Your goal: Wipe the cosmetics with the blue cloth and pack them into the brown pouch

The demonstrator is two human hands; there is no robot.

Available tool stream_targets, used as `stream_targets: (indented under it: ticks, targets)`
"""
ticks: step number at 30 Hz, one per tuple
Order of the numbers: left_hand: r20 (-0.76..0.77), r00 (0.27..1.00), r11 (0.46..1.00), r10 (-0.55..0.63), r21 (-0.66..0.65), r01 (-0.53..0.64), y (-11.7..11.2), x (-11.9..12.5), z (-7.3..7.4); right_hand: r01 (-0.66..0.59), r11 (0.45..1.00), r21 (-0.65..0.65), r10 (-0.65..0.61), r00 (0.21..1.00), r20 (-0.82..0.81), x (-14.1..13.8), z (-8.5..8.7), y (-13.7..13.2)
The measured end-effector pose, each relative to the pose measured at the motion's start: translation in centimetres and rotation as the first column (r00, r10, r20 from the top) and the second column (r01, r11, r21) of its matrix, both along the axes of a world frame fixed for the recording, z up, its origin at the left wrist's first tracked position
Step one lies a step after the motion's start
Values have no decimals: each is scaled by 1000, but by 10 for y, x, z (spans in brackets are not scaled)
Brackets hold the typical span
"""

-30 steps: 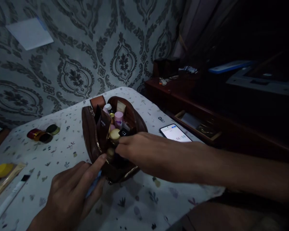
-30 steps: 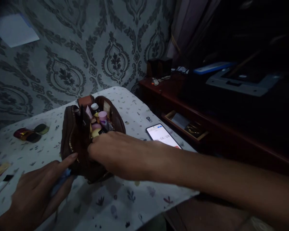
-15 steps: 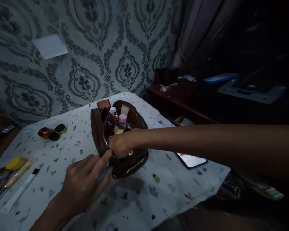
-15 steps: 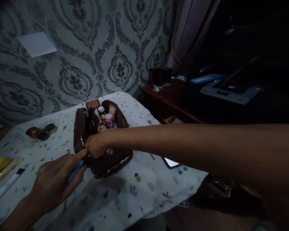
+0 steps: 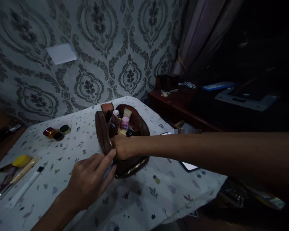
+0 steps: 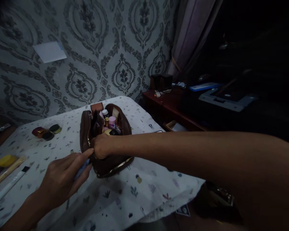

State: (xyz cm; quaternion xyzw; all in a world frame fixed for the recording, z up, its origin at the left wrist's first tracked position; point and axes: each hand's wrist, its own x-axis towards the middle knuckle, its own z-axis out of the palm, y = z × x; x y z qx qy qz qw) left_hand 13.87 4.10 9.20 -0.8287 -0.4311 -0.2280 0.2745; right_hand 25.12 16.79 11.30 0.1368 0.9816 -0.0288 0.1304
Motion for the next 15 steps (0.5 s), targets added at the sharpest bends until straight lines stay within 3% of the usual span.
stream_targets:
  ticks: [7, 15]
  targets:
    - [3, 1000, 1000, -13, 1, 13, 1, 0, 0, -110, 993, 34, 104, 982, 157, 8, 12, -5]
    - [-13, 1000, 1000, 2, 17, -2, 1, 0, 0, -130, 991, -12, 130, 992, -7, 7, -7, 4]
